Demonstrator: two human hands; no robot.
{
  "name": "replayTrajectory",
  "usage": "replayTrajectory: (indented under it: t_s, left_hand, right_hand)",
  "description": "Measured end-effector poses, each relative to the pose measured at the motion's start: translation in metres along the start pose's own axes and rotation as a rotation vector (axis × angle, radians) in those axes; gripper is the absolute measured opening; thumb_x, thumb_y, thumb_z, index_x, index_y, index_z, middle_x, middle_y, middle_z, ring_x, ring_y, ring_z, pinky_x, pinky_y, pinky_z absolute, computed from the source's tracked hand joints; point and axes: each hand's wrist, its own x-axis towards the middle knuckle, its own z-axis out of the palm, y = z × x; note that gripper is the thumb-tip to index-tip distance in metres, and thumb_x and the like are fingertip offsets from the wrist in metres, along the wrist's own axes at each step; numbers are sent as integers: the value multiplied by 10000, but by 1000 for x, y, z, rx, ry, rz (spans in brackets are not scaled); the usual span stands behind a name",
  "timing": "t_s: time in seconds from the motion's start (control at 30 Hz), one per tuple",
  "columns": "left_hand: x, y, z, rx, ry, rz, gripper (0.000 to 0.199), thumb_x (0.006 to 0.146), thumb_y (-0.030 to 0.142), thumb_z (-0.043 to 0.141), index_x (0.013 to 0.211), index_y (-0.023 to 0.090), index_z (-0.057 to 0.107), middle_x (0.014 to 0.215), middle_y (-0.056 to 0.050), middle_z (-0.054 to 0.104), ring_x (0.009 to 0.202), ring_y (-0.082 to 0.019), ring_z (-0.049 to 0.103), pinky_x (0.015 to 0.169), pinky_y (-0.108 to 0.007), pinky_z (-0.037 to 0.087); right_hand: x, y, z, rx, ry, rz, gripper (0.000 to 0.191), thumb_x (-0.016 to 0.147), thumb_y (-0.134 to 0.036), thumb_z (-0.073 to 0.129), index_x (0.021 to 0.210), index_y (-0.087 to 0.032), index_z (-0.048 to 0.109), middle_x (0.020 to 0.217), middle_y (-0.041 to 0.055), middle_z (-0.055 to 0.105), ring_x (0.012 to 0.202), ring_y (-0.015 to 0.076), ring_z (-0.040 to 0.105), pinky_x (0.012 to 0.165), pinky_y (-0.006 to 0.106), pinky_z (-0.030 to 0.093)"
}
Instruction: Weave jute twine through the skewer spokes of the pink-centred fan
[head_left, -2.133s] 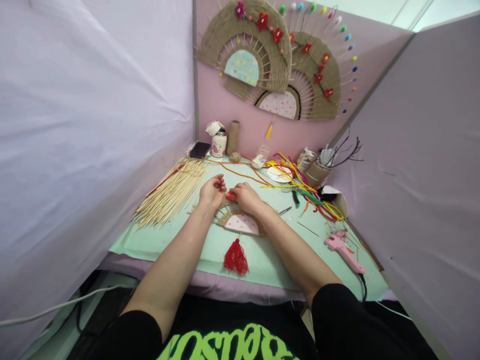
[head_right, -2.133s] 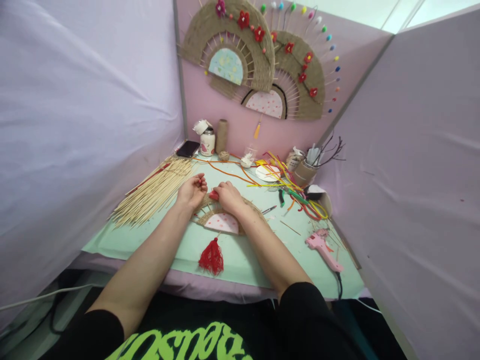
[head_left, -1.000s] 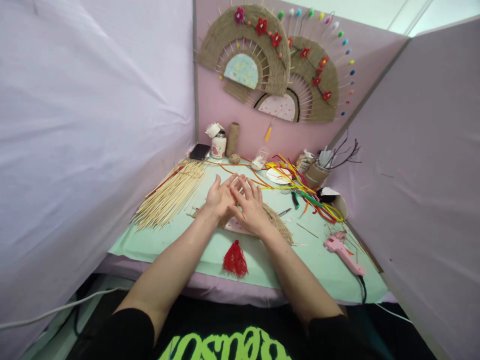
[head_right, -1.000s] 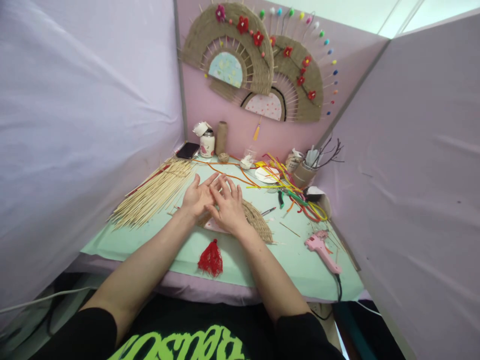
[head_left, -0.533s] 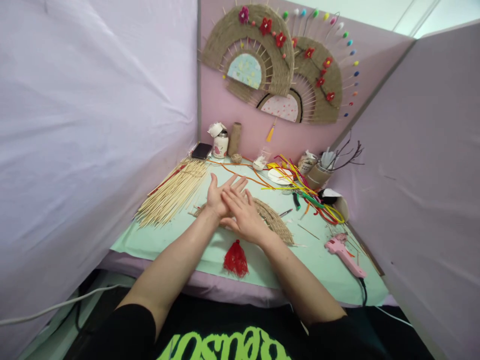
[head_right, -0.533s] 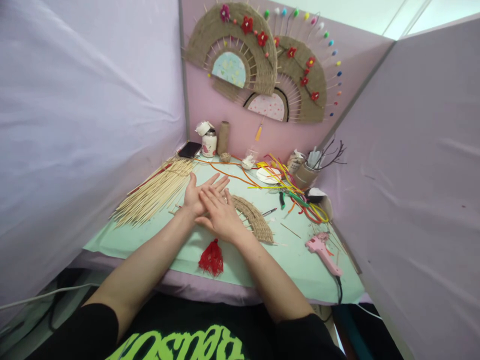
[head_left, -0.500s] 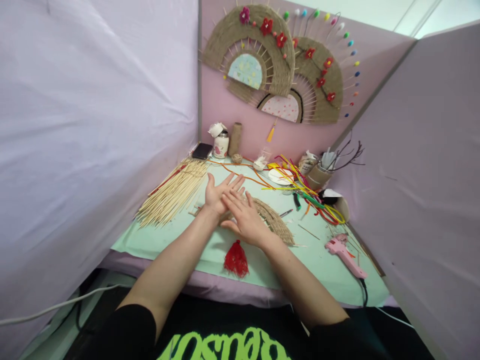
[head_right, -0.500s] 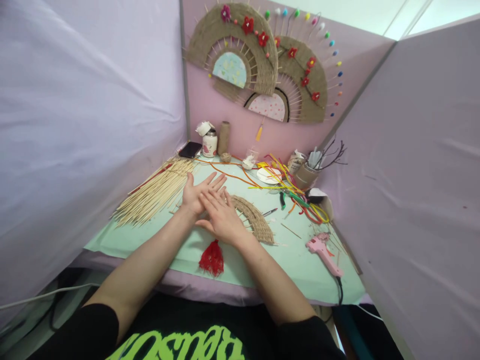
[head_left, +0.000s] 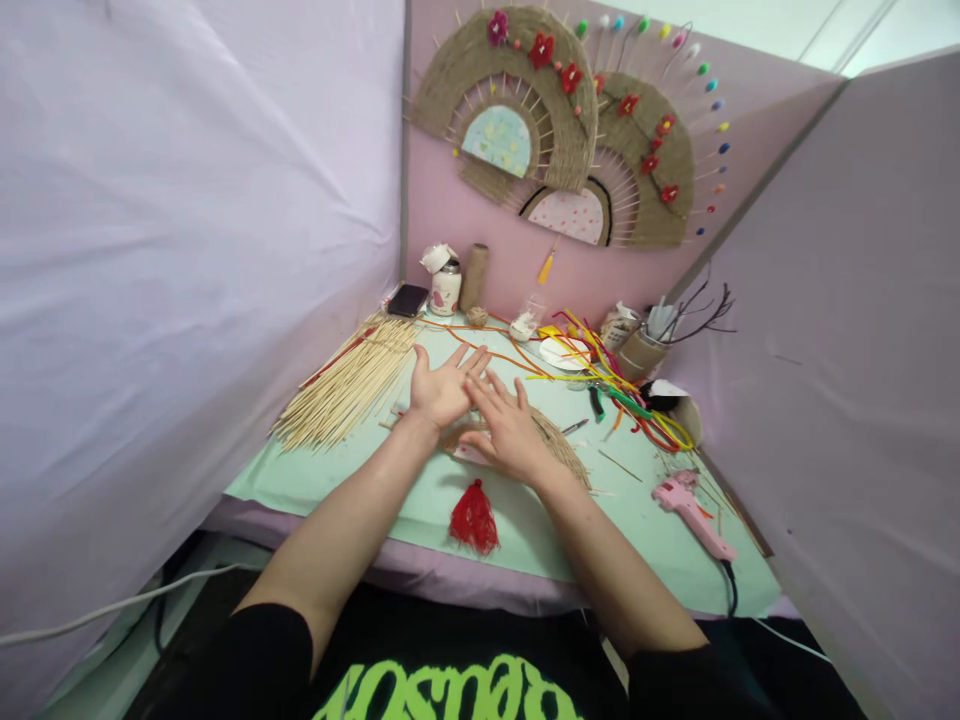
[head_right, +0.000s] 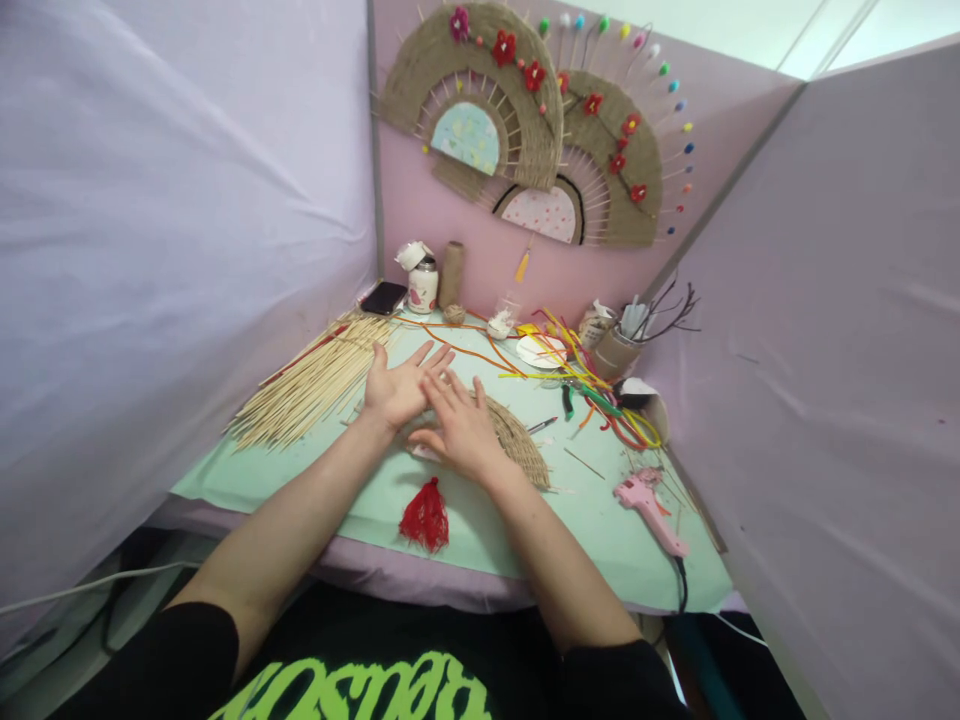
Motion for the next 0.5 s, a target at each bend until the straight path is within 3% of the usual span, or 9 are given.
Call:
replayTrajectory:
  t_s: [0.13, 0.3, 0.4, 0.5]
  left_hand:
    - [1, -12, 2, -43, 20, -89, 745, 791, 696, 280, 1226, 128, 487, 1233, -208, 547, 1123, -309, 541, 931, -492, 413]
    - [4, -14, -4, -43, 183, 15, 639, 875, 556, 264, 1265, 89, 458, 1205, -206, 576, 1112, -275, 557, 921, -432, 442]
    - [5, -11, -5, -47, 191, 36, 618, 888, 528, 250, 1266, 86, 461, 1203, -209, 578, 1100, -271, 566, 904, -419, 454]
    - [5, -12, -6, -37, 161, 19, 629, 878, 550, 255, 1259, 97, 466, 1206, -210, 574, 1092, -286, 567, 903, -449, 448]
  right_hand:
    - [9, 10, 1, 22, 7, 79, 683, 863, -525, 395, 1424, -157, 268, 1497, 103, 228, 1404, 266, 64, 1104, 523, 50]
    - [11, 7, 10, 135, -56, 48, 636, 879, -524, 360, 1424, -210, 264, 1495, 75, 245, 1399, 233, 115, 1101, 526, 79]
    - [10, 9, 15, 144, -9, 74, 667, 873, -544, 360, 1435, -210, 226, 1510, 79, 199, 1401, 234, 98, 1102, 524, 78]
    - [9, 10, 18, 115, 11, 86, 658, 856, -565, 382, 1414, -228, 292, 1518, 77, 169, 1402, 265, 65, 1095, 541, 82]
